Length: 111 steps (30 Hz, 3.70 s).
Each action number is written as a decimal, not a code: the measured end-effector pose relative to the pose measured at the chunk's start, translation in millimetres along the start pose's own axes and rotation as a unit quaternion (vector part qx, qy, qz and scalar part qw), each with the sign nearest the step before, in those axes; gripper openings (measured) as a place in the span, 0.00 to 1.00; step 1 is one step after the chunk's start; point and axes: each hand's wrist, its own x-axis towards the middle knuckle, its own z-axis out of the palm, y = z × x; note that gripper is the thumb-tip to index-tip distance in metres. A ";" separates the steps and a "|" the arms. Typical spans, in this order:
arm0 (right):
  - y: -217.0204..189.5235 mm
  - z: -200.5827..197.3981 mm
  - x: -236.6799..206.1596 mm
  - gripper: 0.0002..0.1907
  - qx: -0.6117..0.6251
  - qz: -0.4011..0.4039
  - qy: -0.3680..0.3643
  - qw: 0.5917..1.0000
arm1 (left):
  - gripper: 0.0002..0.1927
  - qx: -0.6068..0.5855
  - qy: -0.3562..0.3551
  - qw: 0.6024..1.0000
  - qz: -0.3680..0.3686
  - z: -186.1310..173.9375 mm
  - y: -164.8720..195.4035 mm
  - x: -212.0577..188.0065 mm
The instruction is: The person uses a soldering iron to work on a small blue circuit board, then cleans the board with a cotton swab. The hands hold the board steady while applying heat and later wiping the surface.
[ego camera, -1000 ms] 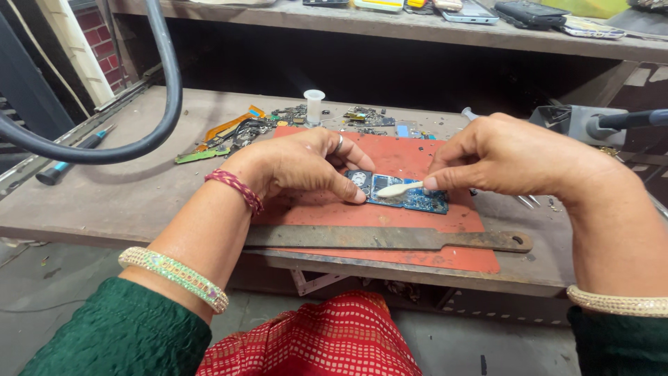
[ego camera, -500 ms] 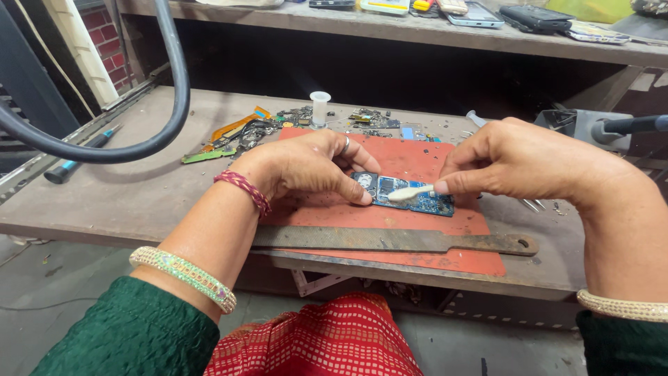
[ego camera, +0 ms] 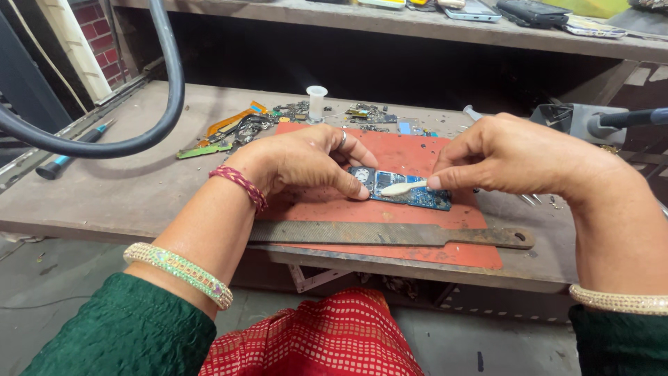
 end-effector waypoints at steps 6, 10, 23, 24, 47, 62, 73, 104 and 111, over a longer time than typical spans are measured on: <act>4.8 2.8 4.1 0.14 0.031 -0.040 0.019 0.999 | 0.22 -0.005 0.001 1.000 -0.012 0.8 1.9 -0.9; 12.4 1.8 6.0 0.13 0.050 -0.044 -0.004 0.998 | 0.22 -0.010 0.001 1.000 -0.016 -0.2 0.9 -0.4; 12.0 -17.6 4.2 0.14 0.023 -0.042 0.022 0.999 | 0.23 -0.068 -0.041 0.997 0.014 -6.5 -12.1 12.7; 11.8 -18.6 3.8 0.13 0.036 -0.051 0.029 0.998 | 0.23 -0.069 -0.045 0.996 0.021 -7.5 -11.8 13.0; 24.1 -5.7 -2.1 0.14 0.034 -0.002 0.011 0.999 | 0.23 -0.008 -0.016 1.000 0.002 -3.9 -4.9 8.8; 27.0 -4.1 1.3 0.14 0.064 -0.031 0.005 0.997 | 0.23 -0.020 -0.010 1.000 -0.012 -2.9 0.0 3.9; 22.8 -4.7 -3.7 0.15 0.039 0.017 0.008 0.999 | 0.23 -0.022 -0.017 1.000 -0.003 -4.5 -4.6 7.4; 25.8 -7.6 -8.1 0.13 0.031 0.011 0.096 0.995 | 0.28 0.187 0.055 0.972 0.130 9.6 -3.8 6.0; 28.1 -2.1 -2.2 0.15 0.022 -0.022 0.051 0.998 | 0.28 0.230 0.081 0.960 0.135 17.1 -0.6 5.7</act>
